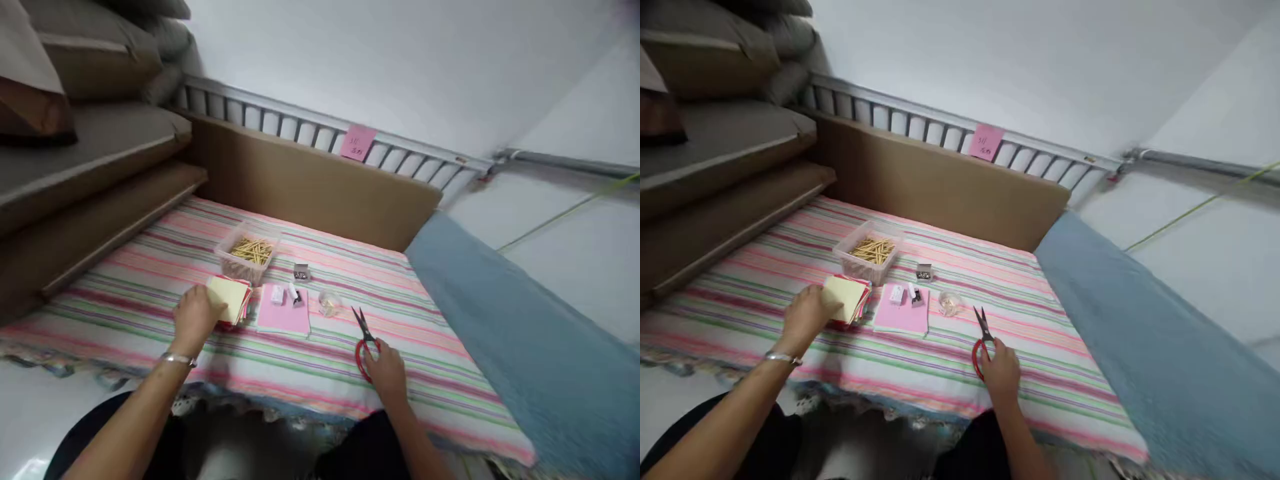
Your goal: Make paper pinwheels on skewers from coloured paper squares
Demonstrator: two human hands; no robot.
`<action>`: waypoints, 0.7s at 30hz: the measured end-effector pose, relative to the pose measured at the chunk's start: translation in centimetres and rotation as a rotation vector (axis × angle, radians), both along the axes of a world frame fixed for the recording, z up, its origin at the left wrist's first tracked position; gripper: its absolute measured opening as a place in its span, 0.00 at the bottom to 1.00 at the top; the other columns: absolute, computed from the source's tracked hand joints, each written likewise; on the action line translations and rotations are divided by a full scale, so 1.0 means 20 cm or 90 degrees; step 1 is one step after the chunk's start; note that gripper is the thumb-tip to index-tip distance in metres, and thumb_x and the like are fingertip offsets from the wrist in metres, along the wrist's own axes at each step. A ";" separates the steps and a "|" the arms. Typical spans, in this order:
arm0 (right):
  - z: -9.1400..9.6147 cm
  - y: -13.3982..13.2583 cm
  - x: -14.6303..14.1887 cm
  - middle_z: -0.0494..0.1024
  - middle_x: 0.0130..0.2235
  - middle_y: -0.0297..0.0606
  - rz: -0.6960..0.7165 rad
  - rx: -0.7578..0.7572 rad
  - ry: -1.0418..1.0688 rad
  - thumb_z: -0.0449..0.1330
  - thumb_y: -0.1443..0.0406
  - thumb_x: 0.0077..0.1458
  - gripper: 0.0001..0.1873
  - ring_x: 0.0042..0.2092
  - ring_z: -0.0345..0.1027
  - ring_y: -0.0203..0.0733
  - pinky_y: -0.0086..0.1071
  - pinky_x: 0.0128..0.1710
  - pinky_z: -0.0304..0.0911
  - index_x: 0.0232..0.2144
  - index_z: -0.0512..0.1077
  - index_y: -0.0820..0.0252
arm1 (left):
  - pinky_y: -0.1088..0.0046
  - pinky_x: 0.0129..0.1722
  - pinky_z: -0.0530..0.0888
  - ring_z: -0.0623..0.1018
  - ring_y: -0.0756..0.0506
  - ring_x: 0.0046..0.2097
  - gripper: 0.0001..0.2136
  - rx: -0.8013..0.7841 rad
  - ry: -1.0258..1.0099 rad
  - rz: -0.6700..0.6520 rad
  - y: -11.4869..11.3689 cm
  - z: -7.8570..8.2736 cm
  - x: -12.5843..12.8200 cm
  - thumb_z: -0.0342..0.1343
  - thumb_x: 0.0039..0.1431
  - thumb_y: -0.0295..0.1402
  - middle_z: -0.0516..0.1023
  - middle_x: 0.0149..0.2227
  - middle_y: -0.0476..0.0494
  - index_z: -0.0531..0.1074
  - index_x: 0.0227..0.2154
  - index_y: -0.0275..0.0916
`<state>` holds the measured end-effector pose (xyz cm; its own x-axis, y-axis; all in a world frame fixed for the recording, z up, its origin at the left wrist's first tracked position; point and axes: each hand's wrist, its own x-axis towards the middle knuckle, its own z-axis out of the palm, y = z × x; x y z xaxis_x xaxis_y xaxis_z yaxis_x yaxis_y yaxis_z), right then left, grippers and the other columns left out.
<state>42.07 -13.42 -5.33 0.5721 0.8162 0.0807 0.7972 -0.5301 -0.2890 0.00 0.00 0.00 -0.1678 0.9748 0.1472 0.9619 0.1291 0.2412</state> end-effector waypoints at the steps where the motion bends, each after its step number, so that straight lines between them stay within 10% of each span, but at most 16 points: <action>1: 0.01 0.01 0.00 0.72 0.48 0.60 -0.010 -0.004 0.019 0.54 0.61 0.56 0.29 0.53 0.64 0.60 0.44 0.54 0.54 0.56 0.64 0.75 | 0.61 0.42 0.69 0.74 0.33 0.46 0.20 0.020 0.005 -0.006 0.00 0.00 0.01 0.55 0.54 0.43 0.76 0.44 0.32 0.68 0.44 0.32; 8: 0.08 0.02 0.00 0.77 0.42 0.50 -0.097 0.024 0.132 0.57 0.66 0.46 0.34 0.44 0.71 0.53 0.40 0.44 0.62 0.57 0.63 0.66 | 0.54 0.53 0.62 0.65 0.30 0.58 0.21 0.143 0.007 -0.064 -0.03 -0.05 0.05 0.55 0.53 0.31 0.67 0.58 0.26 0.67 0.50 0.29; 14: 0.11 -0.06 -0.10 0.66 0.21 0.26 -0.180 0.182 0.316 0.57 0.52 0.45 0.34 0.20 0.61 0.38 0.31 0.23 0.59 0.53 0.61 0.61 | 0.55 0.52 0.63 0.68 0.32 0.55 0.09 0.195 -0.057 -0.116 -0.02 -0.05 0.04 0.52 0.54 0.28 0.74 0.52 0.29 0.74 0.37 0.35; 18: 0.22 -0.16 -0.31 0.54 0.18 0.19 -0.073 0.354 0.709 0.62 0.48 0.42 0.25 0.15 0.47 0.28 0.23 0.15 0.48 0.38 0.63 0.55 | 0.58 0.48 0.67 0.73 0.34 0.50 0.04 0.240 -0.216 -0.166 -0.02 0.00 0.02 0.53 0.54 0.31 0.77 0.45 0.34 0.71 0.27 0.39; 21: 0.29 -0.24 -0.51 0.59 0.17 0.24 0.056 0.265 0.864 0.63 0.52 0.47 0.17 0.15 0.52 0.29 0.25 0.15 0.51 0.28 0.64 0.58 | 0.63 0.41 0.70 0.76 0.39 0.39 0.05 0.212 -0.479 -0.153 -0.01 0.03 0.04 0.55 0.52 0.35 0.78 0.33 0.42 0.68 0.25 0.40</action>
<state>31.85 -18.22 0.54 0.3480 0.9058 -0.2417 -0.1940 -0.1827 -0.9639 0.73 -0.25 0.70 -0.1302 0.9223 0.3638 0.5229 -0.2479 0.8156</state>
